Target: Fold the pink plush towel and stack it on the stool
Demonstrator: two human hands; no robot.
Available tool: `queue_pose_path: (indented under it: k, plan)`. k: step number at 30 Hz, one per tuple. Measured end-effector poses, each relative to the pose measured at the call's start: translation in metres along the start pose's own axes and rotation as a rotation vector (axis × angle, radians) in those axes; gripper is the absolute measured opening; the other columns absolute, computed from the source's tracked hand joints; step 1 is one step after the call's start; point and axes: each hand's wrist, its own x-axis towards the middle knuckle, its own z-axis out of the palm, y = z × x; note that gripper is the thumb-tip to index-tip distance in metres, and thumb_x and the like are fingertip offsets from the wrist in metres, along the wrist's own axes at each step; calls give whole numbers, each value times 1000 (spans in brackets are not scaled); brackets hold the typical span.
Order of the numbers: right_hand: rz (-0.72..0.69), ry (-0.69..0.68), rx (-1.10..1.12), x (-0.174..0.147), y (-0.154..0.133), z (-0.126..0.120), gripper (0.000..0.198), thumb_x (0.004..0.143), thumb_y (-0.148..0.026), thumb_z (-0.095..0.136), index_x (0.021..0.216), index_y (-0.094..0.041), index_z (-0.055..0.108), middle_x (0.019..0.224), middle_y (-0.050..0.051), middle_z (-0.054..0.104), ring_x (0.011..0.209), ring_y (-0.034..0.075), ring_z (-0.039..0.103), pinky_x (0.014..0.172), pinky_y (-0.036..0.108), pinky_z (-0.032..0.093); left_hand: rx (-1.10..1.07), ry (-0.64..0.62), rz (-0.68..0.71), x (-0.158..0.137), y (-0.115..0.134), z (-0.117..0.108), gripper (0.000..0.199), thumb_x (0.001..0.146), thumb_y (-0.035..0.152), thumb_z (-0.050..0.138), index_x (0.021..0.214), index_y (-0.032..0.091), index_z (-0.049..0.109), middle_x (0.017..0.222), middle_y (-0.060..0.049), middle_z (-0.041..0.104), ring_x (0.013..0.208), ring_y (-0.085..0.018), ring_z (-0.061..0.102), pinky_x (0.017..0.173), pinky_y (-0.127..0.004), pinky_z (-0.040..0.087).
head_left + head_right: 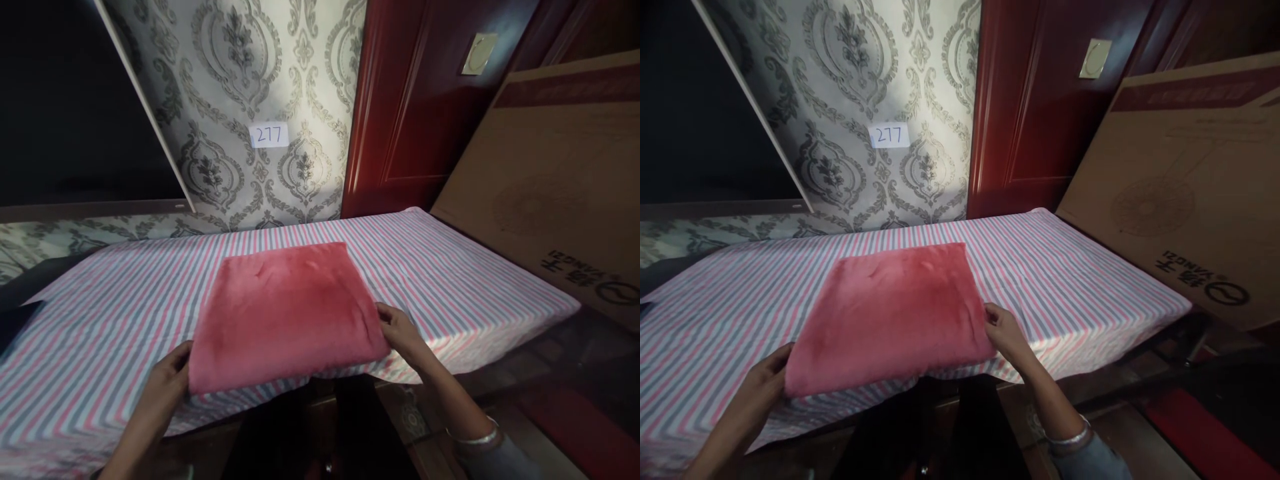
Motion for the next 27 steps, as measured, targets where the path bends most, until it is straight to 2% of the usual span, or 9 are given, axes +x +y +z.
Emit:
queue_pose_path:
  k: [5,9,14,17,23,25,27]
  plan:
    - [-29,145,8,0,0,2,26,66,-45,70,77,-21,71,69,1,67,66,19,60,63,29,49,-50,-26,-15,0,-5,-2,41,56,54,78,78,21,68,66,0,69,65,-20,63,62,-27,51]
    - [41,87,37,-4,0,2,33,62,-48,75,77,-20,73,72,2,71,67,21,62,66,31,52,15,-61,4,0,-7,-5,45,55,59,79,77,21,69,66,-1,69,70,-23,65,65,-28,53]
    - [14,88,18,-8,-1,2,34,65,-52,75,78,-20,74,73,4,72,69,22,62,66,32,50,16,5,-18,0,-15,-8,45,55,61,78,74,21,67,65,1,68,64,-18,59,57,-24,48]
    - [34,79,37,-8,0,1,33,63,-49,76,78,-20,73,71,3,70,68,21,60,63,31,49,30,18,-18,-1,-15,-7,44,54,60,78,72,22,66,68,1,69,67,-20,61,59,-24,49]
    - [60,82,69,-7,5,0,23,62,-40,74,72,-21,67,69,1,66,68,19,58,63,29,47,96,-37,11,0,-4,-6,42,51,58,80,68,24,62,64,1,67,73,-24,65,66,-27,52]
    - [41,85,73,-7,7,0,23,63,-39,74,73,-21,65,71,1,66,69,19,58,64,29,47,100,-16,27,1,-4,-6,44,50,60,79,68,25,60,67,1,68,74,-24,66,66,-27,52]
    - [-9,99,79,-8,10,-2,28,62,-40,76,81,-21,65,77,2,68,73,20,61,68,30,49,112,60,45,-2,-6,-8,49,49,64,78,72,25,60,71,0,69,72,-23,65,64,-28,52]
